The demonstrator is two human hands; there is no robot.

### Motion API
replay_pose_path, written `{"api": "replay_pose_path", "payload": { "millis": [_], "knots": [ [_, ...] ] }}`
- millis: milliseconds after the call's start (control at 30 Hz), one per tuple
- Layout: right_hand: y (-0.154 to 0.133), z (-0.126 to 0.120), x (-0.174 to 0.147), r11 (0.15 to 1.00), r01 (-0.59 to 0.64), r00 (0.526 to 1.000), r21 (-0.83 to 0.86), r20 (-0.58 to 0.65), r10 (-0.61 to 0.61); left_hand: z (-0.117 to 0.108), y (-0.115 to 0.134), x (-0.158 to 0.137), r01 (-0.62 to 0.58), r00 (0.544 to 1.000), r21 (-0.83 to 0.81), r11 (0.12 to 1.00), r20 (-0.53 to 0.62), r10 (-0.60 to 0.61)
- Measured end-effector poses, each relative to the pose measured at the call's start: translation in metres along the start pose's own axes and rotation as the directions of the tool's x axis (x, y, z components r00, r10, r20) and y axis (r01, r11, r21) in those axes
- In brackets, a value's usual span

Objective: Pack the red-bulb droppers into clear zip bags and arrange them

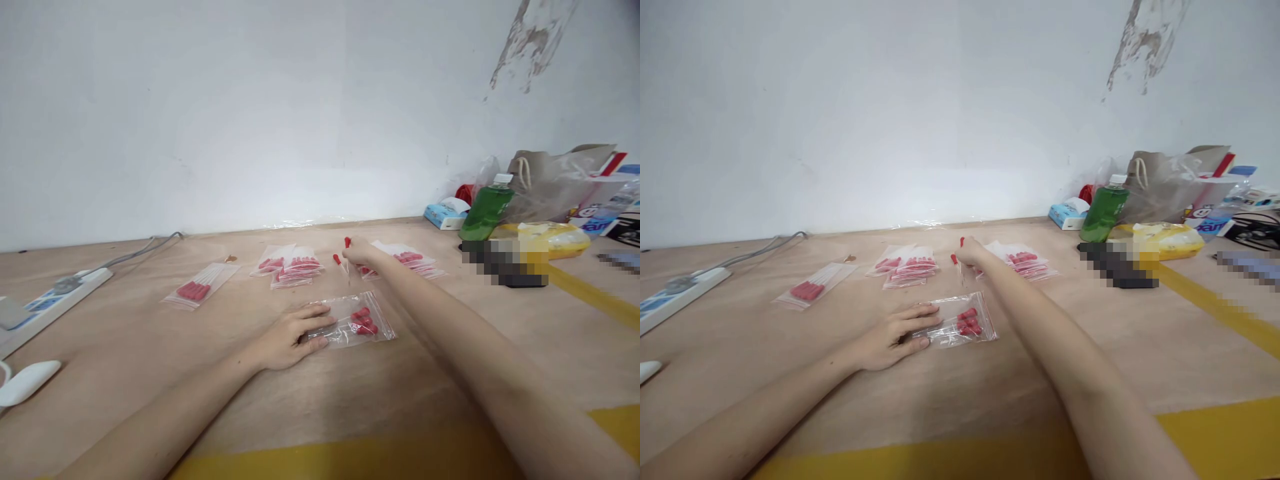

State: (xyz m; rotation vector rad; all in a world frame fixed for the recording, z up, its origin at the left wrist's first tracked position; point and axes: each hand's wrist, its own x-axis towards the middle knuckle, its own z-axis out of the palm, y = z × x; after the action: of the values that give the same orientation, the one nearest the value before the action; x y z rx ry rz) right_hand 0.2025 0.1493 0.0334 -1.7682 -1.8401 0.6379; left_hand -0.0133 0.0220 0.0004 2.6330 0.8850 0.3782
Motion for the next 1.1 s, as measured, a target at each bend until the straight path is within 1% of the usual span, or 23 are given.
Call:
{"api": "replay_pose_path", "payload": {
  "millis": [67,100,133,167,233,333,433,600,767,867,1000,1100],
  "knots": [
    [0.015,-0.016,-0.021,0.995,0.047,0.998,0.089,-0.044,-0.043,-0.001,0.000,0.000,0.003,1.000,0.007,1.000,0.010,-0.003],
    [0.024,-0.022,-0.033,0.967,0.102,0.992,0.232,-0.094,-0.082,-0.001,0.000,0.000,0.006,1.000,0.010,1.000,0.015,-0.006],
    [0.034,-0.027,-0.046,0.919,0.163,0.980,0.360,-0.168,-0.108,-0.001,0.000,0.000,0.010,1.000,0.015,1.000,0.018,-0.010],
    [0.044,-0.030,-0.059,0.866,0.204,0.966,0.457,-0.237,-0.103,-0.001,0.000,0.000,0.014,1.000,0.019,1.000,0.019,-0.014],
    [0.063,-0.032,-0.082,0.762,0.218,0.952,0.610,-0.304,-0.029,-0.001,0.000,0.000,0.019,1.000,0.027,0.999,0.018,-0.019],
    [0.081,-0.027,-0.101,0.632,0.215,0.925,0.744,-0.363,0.112,0.000,0.000,0.000,0.017,1.000,0.040,0.999,0.010,-0.017],
    [0.087,-0.021,-0.104,0.566,0.214,0.915,0.796,-0.367,0.170,0.000,0.000,0.001,0.004,1.000,0.041,0.999,-0.004,-0.003],
    [0.082,-0.010,-0.101,0.548,0.155,0.939,0.822,-0.296,0.177,0.001,-0.001,0.000,-0.004,1.000,0.036,0.999,-0.010,0.004],
    [0.078,0.001,-0.106,0.504,0.123,0.961,0.855,-0.230,0.156,0.002,-0.002,0.000,-0.009,1.000,0.040,0.999,-0.016,0.010],
    [0.078,0.003,-0.112,0.496,0.102,0.973,0.862,-0.189,0.129,0.002,-0.001,0.001,-0.017,0.999,0.041,0.999,-0.031,0.018],
    [0.079,0.000,-0.121,0.504,0.088,0.979,0.859,-0.169,0.118,0.002,0.001,0.001,-0.013,0.999,0.031,0.999,-0.052,0.015],
    [0.080,-0.001,-0.123,0.452,0.066,0.984,0.889,-0.133,0.117,0.003,0.001,0.000,-0.002,0.998,0.036,0.999,-0.058,0.004]
  ]
}}
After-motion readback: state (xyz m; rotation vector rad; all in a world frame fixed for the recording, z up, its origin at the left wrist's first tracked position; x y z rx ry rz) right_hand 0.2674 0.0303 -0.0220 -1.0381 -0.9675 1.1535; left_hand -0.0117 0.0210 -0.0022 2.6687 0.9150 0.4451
